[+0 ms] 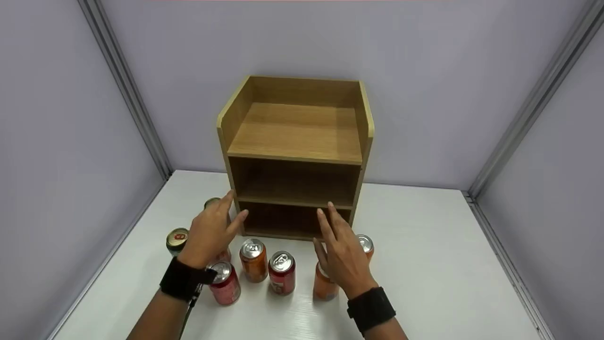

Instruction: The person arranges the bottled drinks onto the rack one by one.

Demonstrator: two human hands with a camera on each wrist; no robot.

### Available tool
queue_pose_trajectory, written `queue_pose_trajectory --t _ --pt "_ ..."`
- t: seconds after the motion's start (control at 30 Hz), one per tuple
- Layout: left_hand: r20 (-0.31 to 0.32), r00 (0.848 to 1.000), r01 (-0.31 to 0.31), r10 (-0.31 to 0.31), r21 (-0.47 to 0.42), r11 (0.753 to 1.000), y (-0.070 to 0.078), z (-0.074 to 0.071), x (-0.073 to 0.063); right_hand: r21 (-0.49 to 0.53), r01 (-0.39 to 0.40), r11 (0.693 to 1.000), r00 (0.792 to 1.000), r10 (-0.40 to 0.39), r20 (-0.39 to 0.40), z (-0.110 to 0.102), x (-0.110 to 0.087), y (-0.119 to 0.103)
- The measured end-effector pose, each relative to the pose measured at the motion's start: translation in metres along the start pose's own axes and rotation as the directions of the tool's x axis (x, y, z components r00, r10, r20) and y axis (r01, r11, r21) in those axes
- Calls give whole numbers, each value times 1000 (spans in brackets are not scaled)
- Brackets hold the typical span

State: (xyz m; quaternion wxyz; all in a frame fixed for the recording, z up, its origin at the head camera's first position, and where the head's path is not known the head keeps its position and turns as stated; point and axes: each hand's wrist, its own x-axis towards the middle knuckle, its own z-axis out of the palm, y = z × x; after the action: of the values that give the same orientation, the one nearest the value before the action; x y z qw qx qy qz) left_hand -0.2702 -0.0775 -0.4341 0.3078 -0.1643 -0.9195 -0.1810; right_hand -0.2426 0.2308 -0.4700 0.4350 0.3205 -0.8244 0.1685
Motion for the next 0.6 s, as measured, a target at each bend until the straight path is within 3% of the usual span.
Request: queue_pose_trajectory --t 0.13,0.33,0.5,0.6 --pt "-68 998 14 -14 10 1000 -10 -4 10 15 23 1000 998 -22 -60 -5 -13 1" --pt "28 993 115 -114 -31 993 -23 -11 17 95 -21 995 995 30 -99 -14 -47 3" --pt "52 977 211 -208 -62 976 -32 -11 24 170 -120 978 993 122 -1 -17 -76 4" --pt "74 961 274 -267 -100 957 -35 -5 28 175 -205 963 978 194 81 -15 -93 2"
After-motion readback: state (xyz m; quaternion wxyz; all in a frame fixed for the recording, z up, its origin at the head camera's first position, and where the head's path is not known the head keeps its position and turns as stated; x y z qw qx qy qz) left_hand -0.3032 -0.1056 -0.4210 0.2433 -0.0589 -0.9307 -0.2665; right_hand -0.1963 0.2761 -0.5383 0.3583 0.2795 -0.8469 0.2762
